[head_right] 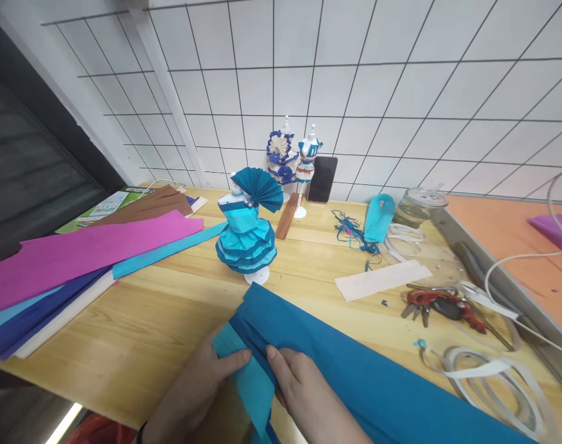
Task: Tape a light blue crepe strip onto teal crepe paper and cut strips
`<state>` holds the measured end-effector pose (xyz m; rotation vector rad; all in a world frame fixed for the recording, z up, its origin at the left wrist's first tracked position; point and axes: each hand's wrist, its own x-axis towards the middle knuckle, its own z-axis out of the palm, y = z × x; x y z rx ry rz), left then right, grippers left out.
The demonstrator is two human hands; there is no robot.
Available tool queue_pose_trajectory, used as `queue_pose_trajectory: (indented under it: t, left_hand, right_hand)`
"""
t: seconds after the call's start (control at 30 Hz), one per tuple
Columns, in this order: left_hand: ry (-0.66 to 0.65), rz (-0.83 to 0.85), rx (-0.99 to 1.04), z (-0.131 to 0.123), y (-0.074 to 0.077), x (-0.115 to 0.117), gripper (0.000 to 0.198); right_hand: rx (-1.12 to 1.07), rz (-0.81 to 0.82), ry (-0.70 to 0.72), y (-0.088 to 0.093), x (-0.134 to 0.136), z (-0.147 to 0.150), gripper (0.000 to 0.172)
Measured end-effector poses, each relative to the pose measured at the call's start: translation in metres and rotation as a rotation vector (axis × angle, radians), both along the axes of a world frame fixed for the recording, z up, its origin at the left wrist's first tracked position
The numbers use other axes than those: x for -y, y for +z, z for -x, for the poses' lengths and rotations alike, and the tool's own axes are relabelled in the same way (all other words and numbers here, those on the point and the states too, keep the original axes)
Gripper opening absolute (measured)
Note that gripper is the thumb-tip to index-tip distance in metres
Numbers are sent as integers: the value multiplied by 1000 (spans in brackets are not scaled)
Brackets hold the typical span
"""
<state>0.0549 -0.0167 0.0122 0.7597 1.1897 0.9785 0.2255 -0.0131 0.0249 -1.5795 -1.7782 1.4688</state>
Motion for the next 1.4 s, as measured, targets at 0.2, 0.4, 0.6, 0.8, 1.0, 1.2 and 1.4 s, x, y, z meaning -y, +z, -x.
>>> queue_pose_trajectory:
  t: [0.2, 0.4, 0.6, 0.8, 1.0, 1.2, 1.4]
  left_hand:
    - [82, -5, -21, 0, 2, 2, 48]
    - [95, 14, -40, 1, 3, 3, 47]
    - [113, -6, -68, 2, 3, 4, 47]
    - [134, -37, -87, 2, 4, 7, 45]
    - [53, -7, 4, 6, -2, 10, 35]
    - [29, 82, 112, 10, -6, 8, 28]
    - [50, 63, 140, 11, -3, 6, 24]
  right_hand:
    - [-21, 44, 20, 3, -3, 6, 50]
    - [-39, 66, 28, 3, -4, 8, 47]
    - [-28, 76, 37, 0, -5, 9, 45]
    - [-26, 70, 42, -4, -6, 10, 47]
    - [-20, 70, 67, -10, -7, 9, 46]
    - [-5, 74, 58, -7, -6, 9, 43]
    - [-17, 69, 47, -1, -5, 11, 43]
